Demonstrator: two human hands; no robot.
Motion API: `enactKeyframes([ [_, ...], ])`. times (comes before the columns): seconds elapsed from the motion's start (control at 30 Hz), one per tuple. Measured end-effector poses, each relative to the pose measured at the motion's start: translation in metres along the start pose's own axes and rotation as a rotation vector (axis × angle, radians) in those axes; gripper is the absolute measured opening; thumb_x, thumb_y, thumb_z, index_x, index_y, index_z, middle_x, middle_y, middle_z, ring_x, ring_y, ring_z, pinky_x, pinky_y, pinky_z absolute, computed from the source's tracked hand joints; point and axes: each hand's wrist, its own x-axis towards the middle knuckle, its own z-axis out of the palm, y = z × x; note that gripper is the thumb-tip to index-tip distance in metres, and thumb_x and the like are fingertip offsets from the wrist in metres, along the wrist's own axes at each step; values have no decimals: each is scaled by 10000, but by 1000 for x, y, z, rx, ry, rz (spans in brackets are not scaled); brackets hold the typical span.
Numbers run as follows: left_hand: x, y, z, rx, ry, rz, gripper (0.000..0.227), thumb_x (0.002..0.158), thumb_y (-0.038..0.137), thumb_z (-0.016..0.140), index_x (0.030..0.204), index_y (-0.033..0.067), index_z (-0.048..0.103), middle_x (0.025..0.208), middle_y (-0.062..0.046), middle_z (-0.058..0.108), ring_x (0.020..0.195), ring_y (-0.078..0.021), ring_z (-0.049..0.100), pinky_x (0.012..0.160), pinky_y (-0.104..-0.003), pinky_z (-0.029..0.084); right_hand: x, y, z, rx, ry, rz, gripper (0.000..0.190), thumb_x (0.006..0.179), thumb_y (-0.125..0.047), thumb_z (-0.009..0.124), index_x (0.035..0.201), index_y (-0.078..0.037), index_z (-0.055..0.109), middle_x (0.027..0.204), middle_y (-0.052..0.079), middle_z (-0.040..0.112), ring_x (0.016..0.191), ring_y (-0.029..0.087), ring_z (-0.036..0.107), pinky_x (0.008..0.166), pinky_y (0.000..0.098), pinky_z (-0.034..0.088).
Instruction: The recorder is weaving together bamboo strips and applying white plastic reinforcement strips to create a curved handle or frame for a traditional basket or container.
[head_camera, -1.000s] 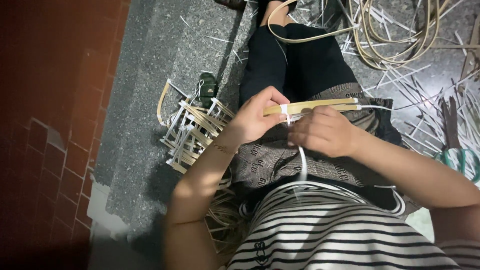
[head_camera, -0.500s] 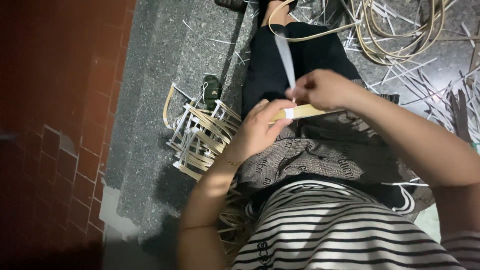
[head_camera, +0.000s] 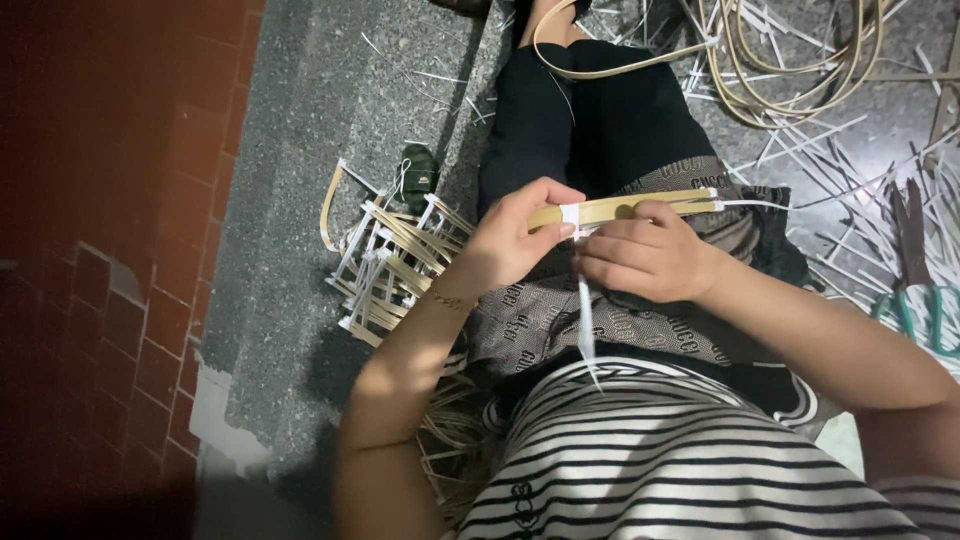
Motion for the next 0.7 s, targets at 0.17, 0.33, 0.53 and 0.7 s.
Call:
enactKeyframes([
  [0.17, -7, 10, 0, 11, -19, 67, 224, 984, 36, 658, 1204, 7, 629, 1045, -80, 740, 970, -141, 715, 852, -296, 567, 6, -16, -16, 346, -26, 244, 145, 923, -191, 744, 1024, -97, 700, 1059, 10, 698, 962, 222, 667, 823, 393, 476],
  [0.33, -14, 3, 4, 249, 66, 300, 263, 937, 40, 702, 1193, 16, 649, 1091, -109, 728, 1010, -259, 700, 913, -370, 543, 29, 0, -27, 561, -91, 674, 100, 991, -190, 674, 974, -93, 661, 921, 40, 684, 861, 208, 678, 774, 352, 503],
  [0.53, -23, 5, 8, 489, 148, 336, 365, 907, 106, 775, 1238, 19, 648, 1021, -107, 658, 917, -290, 615, 855, -397, 499, 39, 55, 14, 1132, -493, 1325, 236, 1008, -254, 649, 906, -42, 664, 739, 26, 649, 658, 102, 579, 591, 292, 457],
  [0.7, -7, 16, -20, 872, 131, 713, 394, 951, 47, 700, 1342, 30, 651, 1112, -75, 656, 922, -225, 611, 859, -364, 522, 28, 69, 20, 1004, -738, 1293, 175, 955, -207, 624, 1008, -81, 733, 730, 31, 646, 597, 117, 526, 549, 306, 433],
])
